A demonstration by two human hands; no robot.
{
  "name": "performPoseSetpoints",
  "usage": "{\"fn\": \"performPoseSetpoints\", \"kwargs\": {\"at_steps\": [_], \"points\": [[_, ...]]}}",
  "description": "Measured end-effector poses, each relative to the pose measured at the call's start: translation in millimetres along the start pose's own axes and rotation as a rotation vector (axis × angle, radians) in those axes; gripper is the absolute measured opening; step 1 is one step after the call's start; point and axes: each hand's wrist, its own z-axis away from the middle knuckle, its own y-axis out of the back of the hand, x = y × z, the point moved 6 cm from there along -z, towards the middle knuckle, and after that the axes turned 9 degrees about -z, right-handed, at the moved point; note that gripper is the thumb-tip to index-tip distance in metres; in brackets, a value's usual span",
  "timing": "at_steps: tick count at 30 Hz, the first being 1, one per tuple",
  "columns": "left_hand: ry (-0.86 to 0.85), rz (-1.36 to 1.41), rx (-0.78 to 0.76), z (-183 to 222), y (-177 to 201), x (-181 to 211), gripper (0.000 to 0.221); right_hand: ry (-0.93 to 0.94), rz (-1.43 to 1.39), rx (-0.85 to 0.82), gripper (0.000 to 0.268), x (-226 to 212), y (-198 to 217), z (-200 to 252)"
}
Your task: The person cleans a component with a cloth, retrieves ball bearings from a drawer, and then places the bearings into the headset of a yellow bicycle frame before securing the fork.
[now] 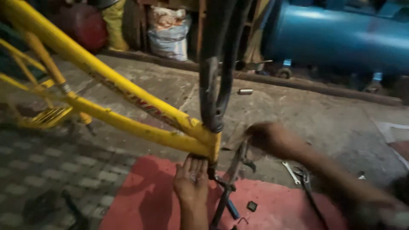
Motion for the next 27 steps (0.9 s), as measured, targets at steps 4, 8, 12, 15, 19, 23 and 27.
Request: {"fn": "performPoseSetpoints", "kwargs": {"at_steps": [4, 8, 12, 15, 19, 23, 27], "points": [[0.001, -0.054, -0.063, 5.9, -7.2, -0.6, 0.072, 0.463, -0.158, 0.005, 0.022, -118.9, -90.4, 31.0], [-0.006, -0.084, -0.135, 4.5, -7.3, 1.4, 0.072, 0.209, -0.271, 0.075, 0.015, -116.5, -111.4, 33.9], [0.002, -0.102, -0.074, 2.6, -4.3, 1.1, 0.074, 0.470, -0.383, 0.087, 0.024, -122.0, -118.4, 36.3], [0.005, -0.106, -0.047, 1.4, -3.3, 0.9, 0.074, 0.415, -0.334, 0.092, 0.021, -116.4, -130.9, 35.0], [0.014, -0.018, -0.076, -3.8, -0.3, -2.3, 0.074, 0.414, -0.311, 0.075, 0.020, -112.8, -138.3, 31.5], [0.032, -0.060, -0.024, -20.4, 22.5, -6.5, 0.072, 0.478, -0.285, 0.038, 0.023, -122.7, -134.4, 30.9], [-0.038, 0.101, -0.672, -15.7, -1.3, -2.7, 0.076, 0.549, -0.194, -0.035, 0.025, -141.1, -130.2, 34.6]]}}
